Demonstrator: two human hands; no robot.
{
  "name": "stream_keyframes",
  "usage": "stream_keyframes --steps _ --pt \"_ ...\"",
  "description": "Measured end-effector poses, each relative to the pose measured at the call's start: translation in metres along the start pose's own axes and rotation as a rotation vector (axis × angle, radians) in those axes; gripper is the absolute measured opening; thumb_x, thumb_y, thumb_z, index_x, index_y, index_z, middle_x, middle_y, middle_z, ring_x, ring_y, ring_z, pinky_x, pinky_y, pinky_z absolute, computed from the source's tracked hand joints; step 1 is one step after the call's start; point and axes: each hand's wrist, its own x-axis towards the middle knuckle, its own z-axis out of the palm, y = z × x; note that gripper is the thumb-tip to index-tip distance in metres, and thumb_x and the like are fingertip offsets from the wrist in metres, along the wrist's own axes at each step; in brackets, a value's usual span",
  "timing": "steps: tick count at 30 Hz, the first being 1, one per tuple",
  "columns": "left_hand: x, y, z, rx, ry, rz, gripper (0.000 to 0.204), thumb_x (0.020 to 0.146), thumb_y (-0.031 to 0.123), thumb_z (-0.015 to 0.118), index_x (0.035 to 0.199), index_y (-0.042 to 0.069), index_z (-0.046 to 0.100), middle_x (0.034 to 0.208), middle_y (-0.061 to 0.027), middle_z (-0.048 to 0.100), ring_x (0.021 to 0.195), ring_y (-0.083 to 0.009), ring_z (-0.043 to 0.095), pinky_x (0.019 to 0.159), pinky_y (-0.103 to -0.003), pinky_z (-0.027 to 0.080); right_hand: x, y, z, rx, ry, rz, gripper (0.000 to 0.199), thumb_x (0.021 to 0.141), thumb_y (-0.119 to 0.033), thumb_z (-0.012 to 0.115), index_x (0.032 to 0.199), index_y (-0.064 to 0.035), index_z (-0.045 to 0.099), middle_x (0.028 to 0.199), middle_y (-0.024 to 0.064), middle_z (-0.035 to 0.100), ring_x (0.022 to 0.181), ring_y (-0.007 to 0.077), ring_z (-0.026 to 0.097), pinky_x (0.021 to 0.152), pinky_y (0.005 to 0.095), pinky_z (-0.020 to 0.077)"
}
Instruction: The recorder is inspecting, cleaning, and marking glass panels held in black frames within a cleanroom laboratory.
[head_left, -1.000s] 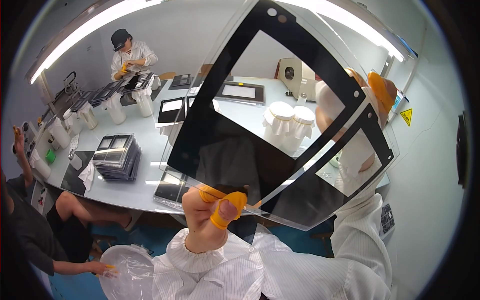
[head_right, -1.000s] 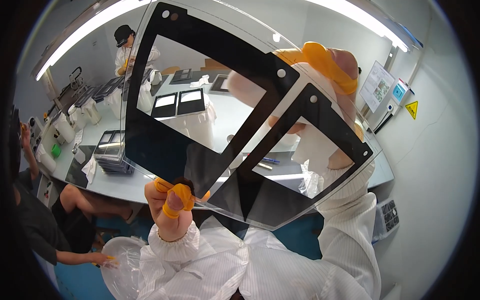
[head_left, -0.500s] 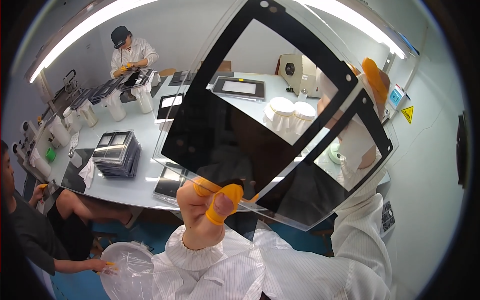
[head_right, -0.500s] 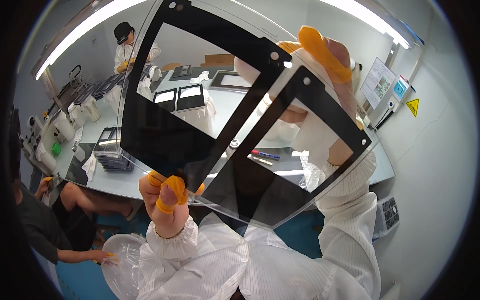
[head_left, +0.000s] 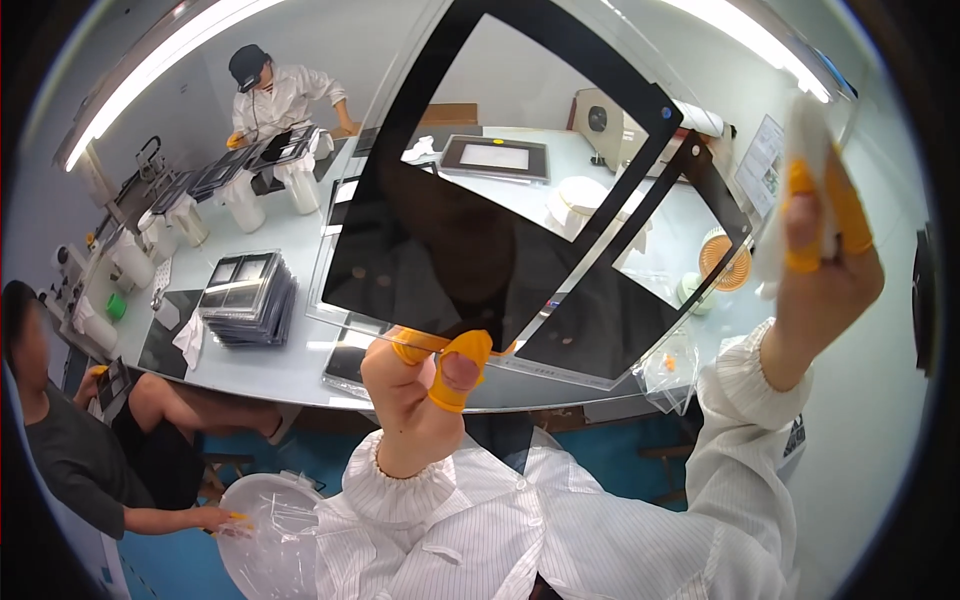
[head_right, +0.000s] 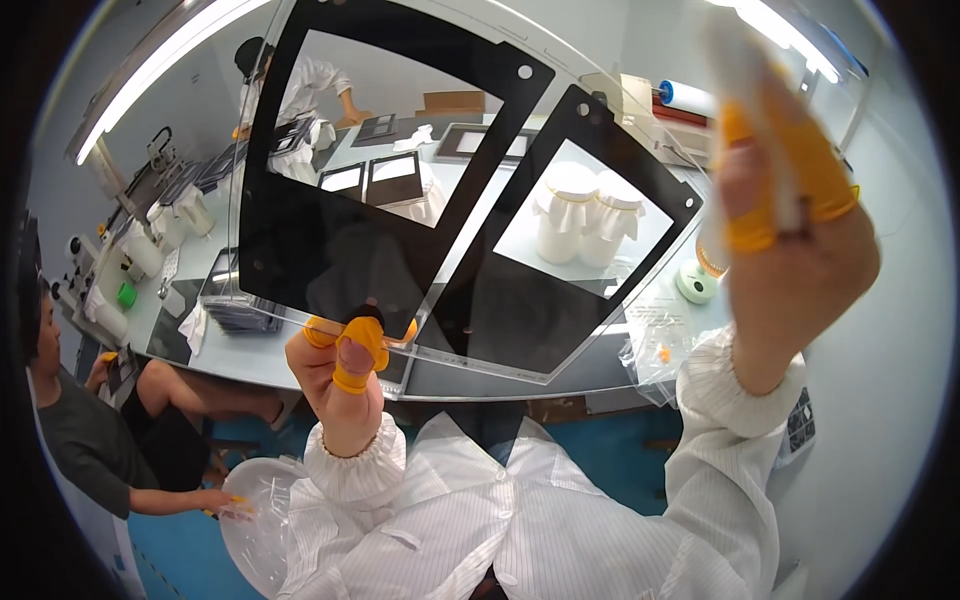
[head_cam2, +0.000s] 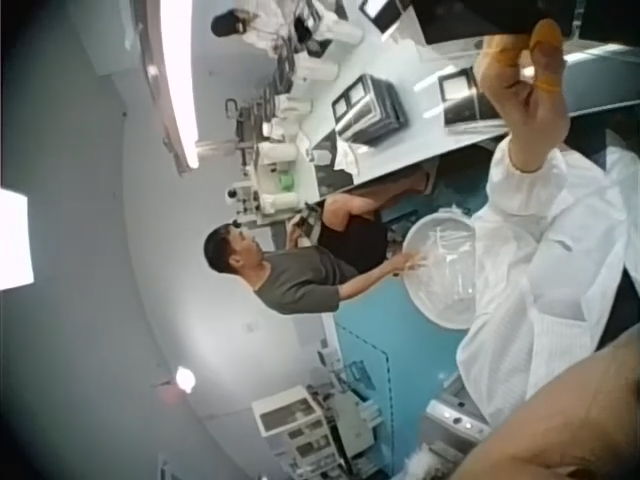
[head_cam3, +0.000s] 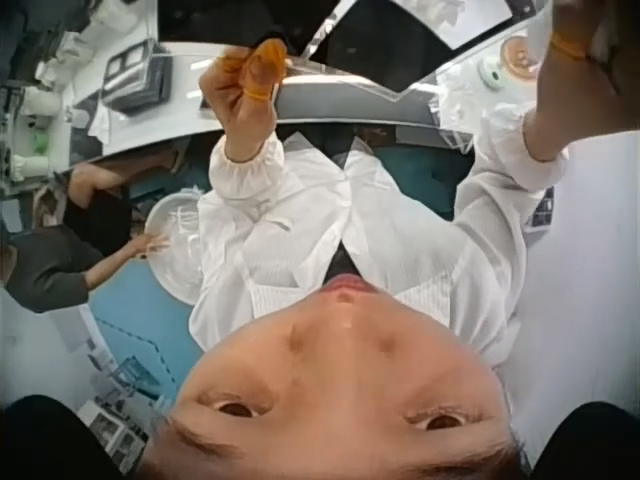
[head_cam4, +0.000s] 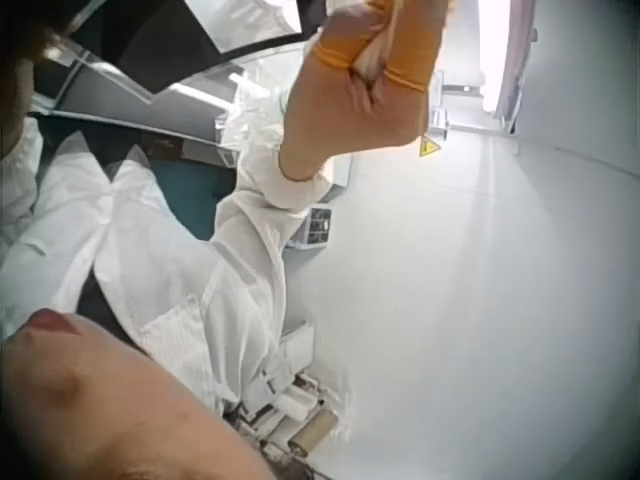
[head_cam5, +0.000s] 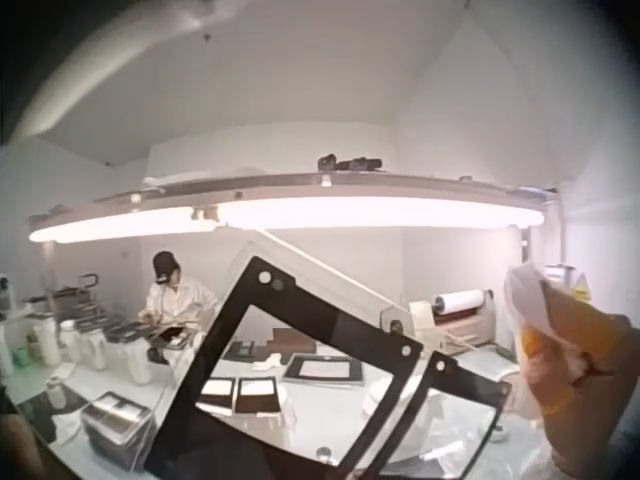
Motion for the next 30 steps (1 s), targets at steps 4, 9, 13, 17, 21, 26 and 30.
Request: stream_keyframes --steps 4,9,13,17,21,26,30 --pt "-0.001 -0.009 0.012 0.059 0.03 0.094 0.035 0.074 0.035 0.062 0.069 0.001 0.059 0.055 -0.0025 0.052 0.045 -0.0121 0.045 0.045 -0.022 0.031 -0.001 -0.047 0.004 -0.142 -0.478 -0.66 0.033 0.068 -0.017 0.068 0.094 0.0002 0.057 0.07 0.0099 0.059 0.057 0.0194 0.06 0.052 0.024 0.0482" --pt "0.003 -0.005 0.019 -0.024 -0.055 0.067 0.036 0.075 0.037 0.059 0.069 0.001 0.058 0.056 -0.0029 0.053 0.046 -0.0117 0.046 0.046 -0.022 0.032 0.014 -0.025 0.03 -0.169 -0.232 -0.338 0.025 0.072 -0.019 0.064 0.092 -0.0027 0.061 0.056 0.0055 0.053 0.045 0.013 0.052 0.046 0.022 0.0433" --pt "-0.001 -0.014 -0.006 0.008 -0.074 -0.044 0.032 0.077 0.033 0.058 0.081 0.002 0.053 0.07 -0.005 0.053 0.06 -0.01 0.048 0.059 -0.02 0.036 0.007 0.008 0.023 0.347 -0.244 0.167 0.026 0.076 -0.019 0.059 0.099 -0.0065 0.06 0.066 0.003 0.06 0.054 0.0075 0.052 0.05 0.019 0.0407" --pt "0.003 -0.007 -0.006 -0.001 0.015 -0.054 0.032 0.076 0.033 0.059 0.077 0.001 0.054 0.068 -0.0046 0.051 0.061 -0.0096 0.048 0.058 -0.021 0.036 -0.057 0.06 0.072 0.51 -0.251 0.433 0.025 0.081 -0.014 0.051 0.103 -0.0018 0.056 0.077 0.002 0.061 0.065 0.0066 0.051 0.059 0.0198 0.0408" --pt "0.002 -0.024 -0.009 0.115 0.051 -0.031 0.031 0.076 0.031 0.06 0.069 0.001 0.053 0.061 -0.0037 0.047 0.053 -0.0111 0.042 0.051 -0.022 0.031 -0.156 0.08 0.106 0.913 -0.837 0.743 0.038 0.078 -0.017 0.057 0.111 0.0 0.048 0.093 0.0043 0.056 0.081 0.0113 0.052 0.074 0.0216 0.0401" --pt "-0.006 -0.025 -0.022 -0.092 0.323 -0.141 0.028 0.079 0.028 0.057 0.086 0.002 0.049 0.074 -0.0043 0.053 0.064 -0.0097 0.051 0.061 -0.02 0.041 -0.167 0.062 0.109 0.898 -0.888 1.059 0.018 0.08 -0.011 0.049 0.089 0.0017 0.058 0.066 0.0014 0.054 0.051 0.0064 0.048 0.047 0.0203 0.0383" --pt "0.002 -0.04 -0.022 -0.407 0.452 -0.237 0.026 0.078 0.028 0.058 0.089 0.005 0.051 0.081 -0.006 0.055 0.073 -0.0149 0.053 0.076 -0.026 0.04 -0.256 0.069 0.142 0.631 -1.204 0.419 0.033 0.077 -0.009 0.052 0.109 -0.0126 0.053 0.077 0.016 0.059 0.066 0.0237 0.057 0.063 0.0282 0.0431"
